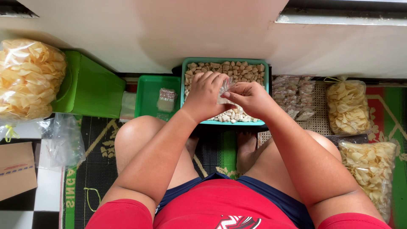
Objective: A person is manually packing small white food items into small plastic zip-lock bags from a tray.
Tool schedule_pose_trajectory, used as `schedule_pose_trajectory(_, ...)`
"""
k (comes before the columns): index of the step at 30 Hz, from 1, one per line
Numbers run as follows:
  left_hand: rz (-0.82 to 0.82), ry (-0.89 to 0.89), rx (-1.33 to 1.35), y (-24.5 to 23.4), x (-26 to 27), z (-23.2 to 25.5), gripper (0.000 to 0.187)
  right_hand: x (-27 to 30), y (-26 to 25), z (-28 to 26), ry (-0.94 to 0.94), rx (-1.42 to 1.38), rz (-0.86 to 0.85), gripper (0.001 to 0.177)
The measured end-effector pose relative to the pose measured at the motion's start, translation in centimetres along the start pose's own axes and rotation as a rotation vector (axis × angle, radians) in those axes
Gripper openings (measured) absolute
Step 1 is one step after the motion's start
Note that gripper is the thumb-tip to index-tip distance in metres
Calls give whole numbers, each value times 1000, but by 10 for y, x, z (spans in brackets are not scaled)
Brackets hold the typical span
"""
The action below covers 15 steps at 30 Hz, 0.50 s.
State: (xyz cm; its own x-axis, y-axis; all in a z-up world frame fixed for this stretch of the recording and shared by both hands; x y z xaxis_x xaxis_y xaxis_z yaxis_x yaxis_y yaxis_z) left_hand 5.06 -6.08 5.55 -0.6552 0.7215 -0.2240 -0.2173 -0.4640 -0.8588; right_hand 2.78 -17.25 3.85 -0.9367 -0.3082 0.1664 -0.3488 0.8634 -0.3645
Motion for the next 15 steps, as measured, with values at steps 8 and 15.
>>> schedule_pose_trajectory(8, -53, -26, 238, 44, 8, -34, 44, -1, 21, -1, -106, 104, -20, 16)
schedule_pose_trajectory(15, -83, 26, 360, 43, 12, -22, 39, -3, 21, 31, -62, -118, -73, 25)
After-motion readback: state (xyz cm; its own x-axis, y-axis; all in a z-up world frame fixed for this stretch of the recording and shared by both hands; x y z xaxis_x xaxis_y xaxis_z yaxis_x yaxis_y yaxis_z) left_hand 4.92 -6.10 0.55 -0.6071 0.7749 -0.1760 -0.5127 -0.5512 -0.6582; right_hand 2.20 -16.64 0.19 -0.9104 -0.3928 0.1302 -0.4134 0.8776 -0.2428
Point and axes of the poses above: each hand's wrist, its own x-axis away from the middle knuckle, its own y-axis out of the palm, z = x × y, the point moved 10 cm from there along -x, towards the middle knuckle, and after that the axes turned 11 degrees about -z, right-handed, at the moved point
